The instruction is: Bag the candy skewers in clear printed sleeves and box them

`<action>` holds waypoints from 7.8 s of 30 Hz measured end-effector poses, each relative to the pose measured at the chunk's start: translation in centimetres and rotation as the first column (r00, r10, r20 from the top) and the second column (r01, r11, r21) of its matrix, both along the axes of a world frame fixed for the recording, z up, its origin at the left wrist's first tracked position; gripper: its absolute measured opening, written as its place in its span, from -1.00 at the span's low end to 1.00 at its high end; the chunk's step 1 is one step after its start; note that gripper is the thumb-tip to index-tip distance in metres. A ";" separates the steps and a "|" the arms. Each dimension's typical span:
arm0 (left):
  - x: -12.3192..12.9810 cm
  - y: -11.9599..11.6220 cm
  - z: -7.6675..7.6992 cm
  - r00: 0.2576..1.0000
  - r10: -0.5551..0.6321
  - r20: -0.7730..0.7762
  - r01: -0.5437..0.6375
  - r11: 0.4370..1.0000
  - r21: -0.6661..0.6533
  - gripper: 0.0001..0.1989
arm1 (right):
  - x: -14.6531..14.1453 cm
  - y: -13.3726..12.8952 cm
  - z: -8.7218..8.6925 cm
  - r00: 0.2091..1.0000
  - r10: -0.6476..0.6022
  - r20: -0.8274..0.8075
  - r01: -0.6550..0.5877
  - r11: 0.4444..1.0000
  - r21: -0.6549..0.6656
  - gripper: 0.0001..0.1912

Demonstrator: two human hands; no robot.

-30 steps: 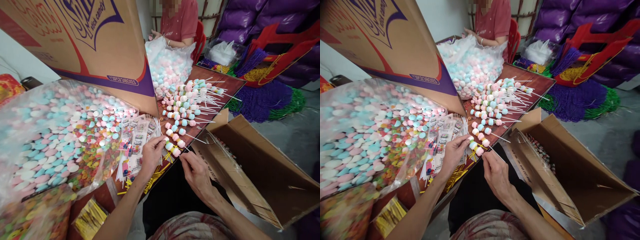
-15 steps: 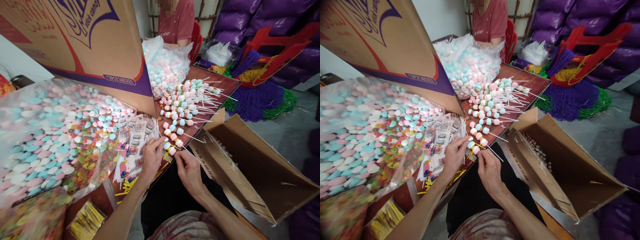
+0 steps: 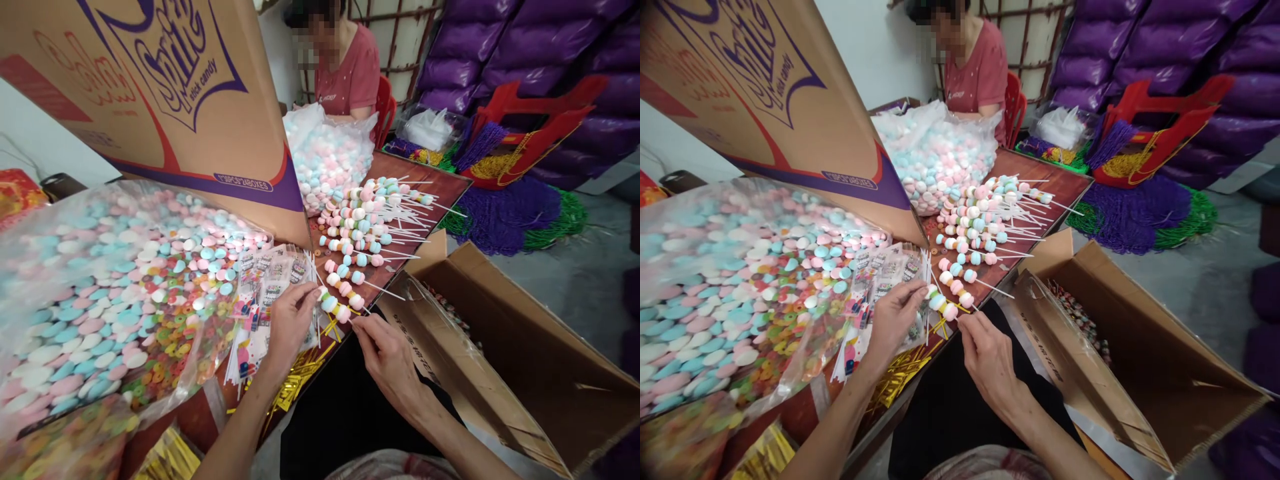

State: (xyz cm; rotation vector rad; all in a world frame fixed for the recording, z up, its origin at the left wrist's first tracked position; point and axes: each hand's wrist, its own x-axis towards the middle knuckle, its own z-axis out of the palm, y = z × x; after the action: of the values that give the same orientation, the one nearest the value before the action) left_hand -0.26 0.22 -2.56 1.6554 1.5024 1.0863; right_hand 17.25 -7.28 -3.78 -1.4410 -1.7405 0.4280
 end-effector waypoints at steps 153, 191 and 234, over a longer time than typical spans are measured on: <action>2.0 0.8 0.2 0.891 0.093 0.445 -0.072 0.995 -0.065 -0.56 | -0.2 2.8 2.2 0.947 0.010 -0.321 -0.082 0.974 -0.212 -0.75; -3.9 2.6 2.9 0.986 0.130 -0.107 -0.129 0.992 0.015 -0.76 | 8.9 11.0 -0.9 0.743 -0.264 0.615 0.187 0.964 0.188 -0.76; -0.9 1.7 1.2 0.977 -0.010 0.214 0.014 1.000 -0.013 -0.62 | 0.9 3.2 1.4 0.999 -0.020 -0.049 0.018 0.999 -0.038 -0.78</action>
State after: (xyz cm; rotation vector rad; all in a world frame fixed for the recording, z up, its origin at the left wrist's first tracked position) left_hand -1.20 1.96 -1.33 1.4833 1.3565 1.2028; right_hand 18.18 -4.04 -2.34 -1.4599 -1.6868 0.4841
